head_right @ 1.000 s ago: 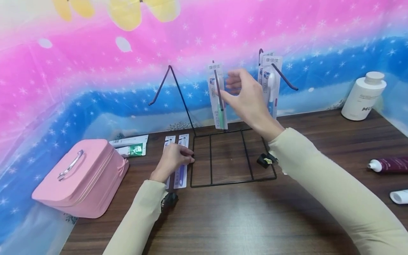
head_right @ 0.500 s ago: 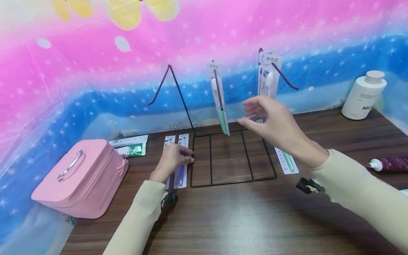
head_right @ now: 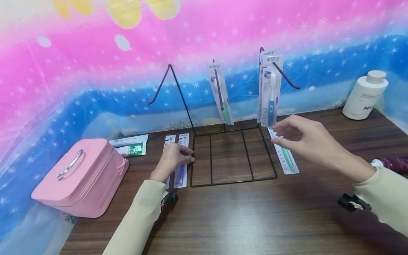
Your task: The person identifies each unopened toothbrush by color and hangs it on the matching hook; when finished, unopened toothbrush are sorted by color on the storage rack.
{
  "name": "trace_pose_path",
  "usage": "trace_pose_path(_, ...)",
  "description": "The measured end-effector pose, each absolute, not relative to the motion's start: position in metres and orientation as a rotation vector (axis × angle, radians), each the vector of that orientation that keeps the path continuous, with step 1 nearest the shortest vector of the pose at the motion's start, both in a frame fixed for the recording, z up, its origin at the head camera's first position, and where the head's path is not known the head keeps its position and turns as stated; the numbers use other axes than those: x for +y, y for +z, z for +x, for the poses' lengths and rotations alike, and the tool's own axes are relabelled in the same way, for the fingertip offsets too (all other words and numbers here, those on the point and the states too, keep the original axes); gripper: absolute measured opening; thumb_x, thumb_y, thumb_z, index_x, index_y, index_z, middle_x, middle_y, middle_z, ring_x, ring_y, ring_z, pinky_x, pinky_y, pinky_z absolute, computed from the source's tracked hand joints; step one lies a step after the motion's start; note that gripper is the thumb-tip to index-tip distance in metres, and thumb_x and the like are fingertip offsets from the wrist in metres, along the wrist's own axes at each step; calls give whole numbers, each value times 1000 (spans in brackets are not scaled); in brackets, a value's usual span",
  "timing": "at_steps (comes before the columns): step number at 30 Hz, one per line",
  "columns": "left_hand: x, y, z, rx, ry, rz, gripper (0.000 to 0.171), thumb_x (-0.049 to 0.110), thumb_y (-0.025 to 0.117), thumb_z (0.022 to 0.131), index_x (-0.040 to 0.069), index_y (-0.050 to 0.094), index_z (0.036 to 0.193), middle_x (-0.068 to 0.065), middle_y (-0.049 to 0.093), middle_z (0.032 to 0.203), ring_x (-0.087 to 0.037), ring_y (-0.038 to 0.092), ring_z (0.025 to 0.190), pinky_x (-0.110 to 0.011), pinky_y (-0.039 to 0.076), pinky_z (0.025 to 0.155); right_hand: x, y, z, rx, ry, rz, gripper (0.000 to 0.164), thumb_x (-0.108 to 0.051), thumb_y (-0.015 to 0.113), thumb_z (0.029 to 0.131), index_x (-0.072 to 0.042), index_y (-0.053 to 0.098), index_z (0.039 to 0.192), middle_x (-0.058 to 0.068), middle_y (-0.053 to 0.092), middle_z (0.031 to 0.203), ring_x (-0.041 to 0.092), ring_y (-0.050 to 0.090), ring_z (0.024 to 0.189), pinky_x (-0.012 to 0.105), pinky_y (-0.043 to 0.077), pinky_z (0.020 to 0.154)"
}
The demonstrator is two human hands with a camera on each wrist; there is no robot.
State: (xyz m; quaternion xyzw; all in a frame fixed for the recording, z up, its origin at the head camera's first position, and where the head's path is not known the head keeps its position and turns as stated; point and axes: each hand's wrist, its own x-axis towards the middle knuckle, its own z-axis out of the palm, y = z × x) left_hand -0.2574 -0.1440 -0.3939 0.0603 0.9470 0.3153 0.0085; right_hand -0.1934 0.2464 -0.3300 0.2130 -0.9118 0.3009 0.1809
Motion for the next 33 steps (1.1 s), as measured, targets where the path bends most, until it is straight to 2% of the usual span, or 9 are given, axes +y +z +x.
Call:
trace_pose_path(8,-145,-394,-258,2967,994,195,17,13,80,81,11,78,97,-1,71,103,-10,66,77,-30,54,71,279,-354,-220,-2725,873,479,28,-34,77,84,-22,68,107,-7,69,97,3,63,83,14,45,70)
trace_pose_path(13,-145,-394,-258,2983,986,246,18,12,81,80,9,78,97,-2,72,98,-10,66,74,-28,54,68,292,-373,-251,-2785,916,384,30,-38,74,86,-18,69,107,-1,70,98,13,64,86,18,44,70)
trace_pose_path(17,-146,-395,-258,2991,980,268,19,12,81,79,9,78,97,-2,73,96,-10,67,74,-27,54,68,295,-387,-276,-2814,948,350,38,-42,71,88,-12,67,111,7,69,103,25,62,95,36,45,79)
trace_pose_path(20,-145,-395,-258,2998,973,262,19,12,82,78,9,78,96,-2,73,97,-10,67,75,-27,54,69,295,-394,-292,-2863,974,324,44,-45,67,90,-8,65,115,12,67,108,30,61,99,48,45,80)
trace_pose_path(27,-144,-395,-257,2984,986,244,19,11,81,79,9,78,98,-3,72,101,-11,67,78,-28,54,69,289,-404,-320,-2965,991,284,50,-45,64,92,-3,63,119,18,63,113,29,60,93,43,47,74)
trace_pose_path(33,-145,-394,-257,2983,987,241,19,11,81,80,8,78,98,-4,72,101,-11,67,78,-28,54,69,281,-406,-334,-2982,1014,234,42,-36,65,93,1,63,112,21,60,112,31,56,87,41,45,70)
